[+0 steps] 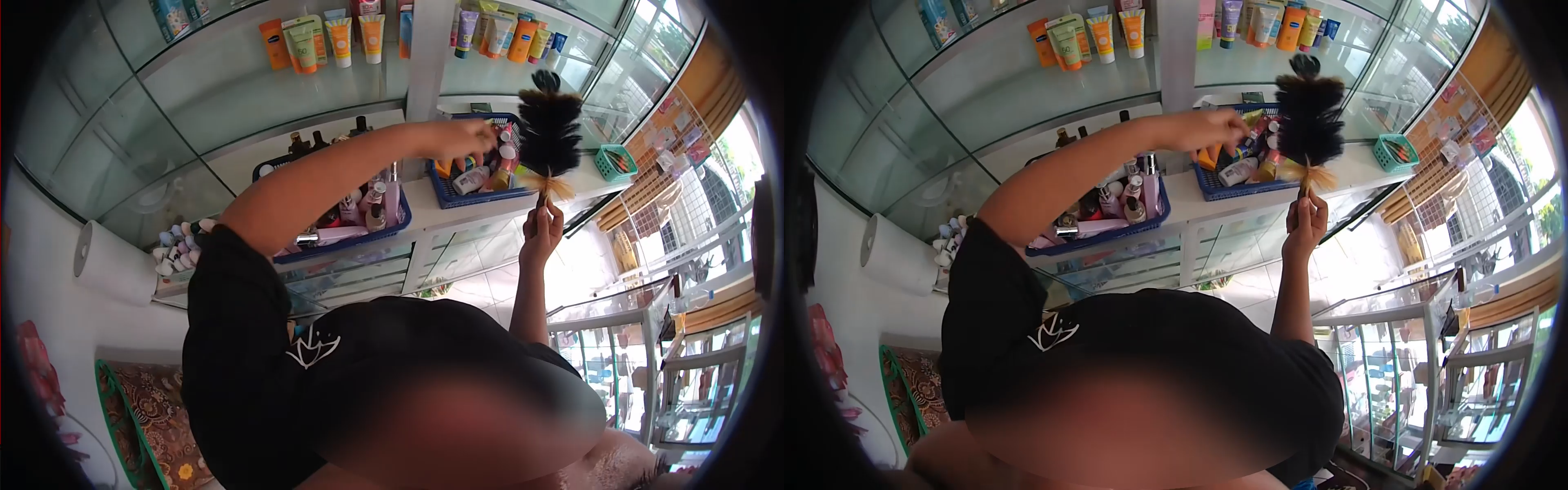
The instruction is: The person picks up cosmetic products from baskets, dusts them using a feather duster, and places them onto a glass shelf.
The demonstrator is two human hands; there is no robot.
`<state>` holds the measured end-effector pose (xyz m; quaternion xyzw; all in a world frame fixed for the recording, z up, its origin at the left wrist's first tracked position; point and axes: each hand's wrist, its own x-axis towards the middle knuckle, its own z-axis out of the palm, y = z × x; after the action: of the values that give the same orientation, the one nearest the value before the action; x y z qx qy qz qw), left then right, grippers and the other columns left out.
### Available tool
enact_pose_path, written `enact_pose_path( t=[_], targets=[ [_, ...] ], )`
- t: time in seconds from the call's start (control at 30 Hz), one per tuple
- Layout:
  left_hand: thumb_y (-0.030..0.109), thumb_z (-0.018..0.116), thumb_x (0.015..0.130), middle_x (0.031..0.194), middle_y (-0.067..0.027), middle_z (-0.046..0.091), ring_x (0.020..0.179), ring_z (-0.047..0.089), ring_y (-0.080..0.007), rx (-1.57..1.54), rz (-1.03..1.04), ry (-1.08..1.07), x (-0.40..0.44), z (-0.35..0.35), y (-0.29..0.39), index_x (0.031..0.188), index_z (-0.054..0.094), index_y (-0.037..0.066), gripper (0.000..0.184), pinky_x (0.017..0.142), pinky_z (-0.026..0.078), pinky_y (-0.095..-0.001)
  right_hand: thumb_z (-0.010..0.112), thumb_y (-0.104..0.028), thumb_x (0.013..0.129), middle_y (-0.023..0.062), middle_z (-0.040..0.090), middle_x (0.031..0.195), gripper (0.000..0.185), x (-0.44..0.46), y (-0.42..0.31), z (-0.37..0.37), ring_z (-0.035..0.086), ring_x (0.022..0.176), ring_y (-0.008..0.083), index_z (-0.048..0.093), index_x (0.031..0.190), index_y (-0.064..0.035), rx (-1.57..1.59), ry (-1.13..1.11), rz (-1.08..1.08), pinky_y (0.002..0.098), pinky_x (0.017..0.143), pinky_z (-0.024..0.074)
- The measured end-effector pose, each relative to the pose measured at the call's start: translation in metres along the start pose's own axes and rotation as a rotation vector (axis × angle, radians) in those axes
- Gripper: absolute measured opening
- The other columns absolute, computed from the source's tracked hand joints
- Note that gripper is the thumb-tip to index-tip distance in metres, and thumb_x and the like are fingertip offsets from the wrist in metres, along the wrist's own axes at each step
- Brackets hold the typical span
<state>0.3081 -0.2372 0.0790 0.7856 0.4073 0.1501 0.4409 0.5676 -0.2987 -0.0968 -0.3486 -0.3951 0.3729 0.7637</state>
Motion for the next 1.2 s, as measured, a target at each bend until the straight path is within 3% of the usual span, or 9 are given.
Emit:
enact_pose_path(
  t=[0.1, 0.17, 0.23, 0.33, 0.47, 0.77, 0.97, 1.07, 1.2],
  targets=[
    [0.030, 0.049, 0.093, 0.122, -0.0185, 0.060, 0.102, 0.062, -0.0245, 0.734, -0.109, -0.254, 0.133, 0.038, -0.039, 0.124, 0.060, 0.003, 0.042, 0.085, 0.050, -0.0383, 0.056, -0.011, 0.097, 0.0042, 0.059, 0.074, 0.015, 0.024, 0.010, -0.022, 0.041, 0.053, 0.0016, 0.057, 0.111, -0.0043, -0.085, -0.177, -0.059, 0.0157, 0.044, 0.0269],
    [0.026, 0.051, 0.091, 0.131, -0.0197, 0.055, 0.111, 0.060, -0.0276, 1.000, -0.165, -0.149, 0.185, 0.048, -0.062, 0.125, 0.060, 0.004, 0.042, 0.090, 0.049, -0.0433, 0.059, -0.011, 0.096, 0.0051, 0.061, 0.075, 0.016, 0.036, 0.015, -0.018, 0.040, 0.051, 0.0011, 0.056, 0.110, -0.0041, -0.073, -0.184, -0.080, 0.0156, 0.044, 0.0265],
    [0.022, 0.054, 0.088, 0.140, -0.0177, 0.048, 0.121, 0.055, -0.0289, 0.928, -0.278, 0.199, 0.205, 0.059, -0.067, 0.125, 0.062, 0.008, 0.040, 0.094, 0.048, -0.0493, 0.059, -0.012, 0.096, 0.0055, 0.060, 0.075, 0.016, 0.042, 0.016, -0.025, 0.040, 0.051, 0.0011, 0.055, 0.109, -0.0043, -0.058, -0.180, -0.082, 0.0155, 0.044, 0.0263],
    [0.017, 0.060, 0.083, 0.133, -0.0174, 0.055, 0.118, 0.058, -0.0313, 0.652, -0.286, 0.354, 0.218, 0.065, -0.084, 0.115, 0.067, 0.006, 0.035, 0.094, 0.048, -0.0494, 0.059, -0.012, 0.096, 0.0060, 0.061, 0.075, 0.014, 0.052, 0.016, -0.035, 0.040, 0.050, 0.0014, 0.054, 0.107, -0.0043, -0.057, -0.185, -0.058, 0.0156, 0.043, 0.0264],
    [0.017, 0.055, 0.086, 0.110, -0.0165, 0.064, 0.103, 0.063, -0.0357, 0.786, -0.207, 0.638, 0.237, 0.064, -0.138, 0.101, 0.066, 0.002, 0.023, 0.086, 0.052, -0.0471, 0.057, -0.012, 0.097, 0.0063, 0.060, 0.075, 0.014, 0.063, 0.018, -0.054, 0.039, 0.050, 0.0015, 0.054, 0.107, -0.0036, -0.060, -0.192, -0.052, 0.0157, 0.043, 0.0268],
    [0.014, 0.057, 0.085, 0.099, -0.0161, 0.066, 0.093, 0.064, -0.0343, 0.793, -0.221, 0.833, 0.253, 0.067, -0.179, 0.098, 0.067, 0.007, 0.018, 0.081, 0.053, -0.0458, 0.057, -0.012, 0.097, 0.0057, 0.059, 0.074, 0.014, 0.089, 0.015, -0.070, 0.037, 0.048, 0.0011, 0.053, 0.108, -0.0040, -0.053, -0.188, 0.006, 0.0159, 0.043, 0.0263],
    [0.019, 0.062, 0.083, 0.092, -0.0181, 0.067, 0.091, 0.066, -0.0343, 0.736, -0.222, 0.768, 0.241, 0.056, -0.165, 0.103, 0.065, 0.004, 0.025, 0.081, 0.052, -0.0455, 0.054, -0.013, 0.099, 0.0050, 0.058, 0.073, 0.012, 0.099, 0.019, -0.087, 0.036, 0.047, 0.0018, 0.052, 0.108, -0.0068, -0.094, -0.169, 0.007, 0.0165, 0.042, 0.0260],
    [0.016, 0.066, 0.081, 0.089, -0.0167, 0.068, 0.090, 0.067, -0.0343, 0.410, -0.184, 0.958, 0.230, 0.071, -0.157, 0.103, 0.064, 0.004, 0.025, 0.081, 0.054, -0.0405, 0.054, -0.013, 0.099, 0.0045, 0.058, 0.073, 0.012, 0.104, 0.017, -0.090, 0.036, 0.048, 0.0012, 0.052, 0.109, -0.0069, -0.092, -0.168, -0.002, 0.0157, 0.043, 0.0256],
    [0.015, 0.059, 0.090, 0.105, -0.0149, 0.066, 0.096, 0.066, -0.0315, -0.193, -0.088, 0.864, 0.193, 0.107, -0.136, 0.119, 0.057, 0.005, 0.032, 0.080, 0.054, -0.0425, 0.054, -0.013, 0.098, 0.0044, 0.058, 0.073, 0.014, 0.105, 0.017, -0.092, 0.036, 0.048, 0.0006, 0.051, 0.111, -0.0062, -0.089, -0.169, -0.011, 0.0155, 0.043, 0.0252]
  ],
)
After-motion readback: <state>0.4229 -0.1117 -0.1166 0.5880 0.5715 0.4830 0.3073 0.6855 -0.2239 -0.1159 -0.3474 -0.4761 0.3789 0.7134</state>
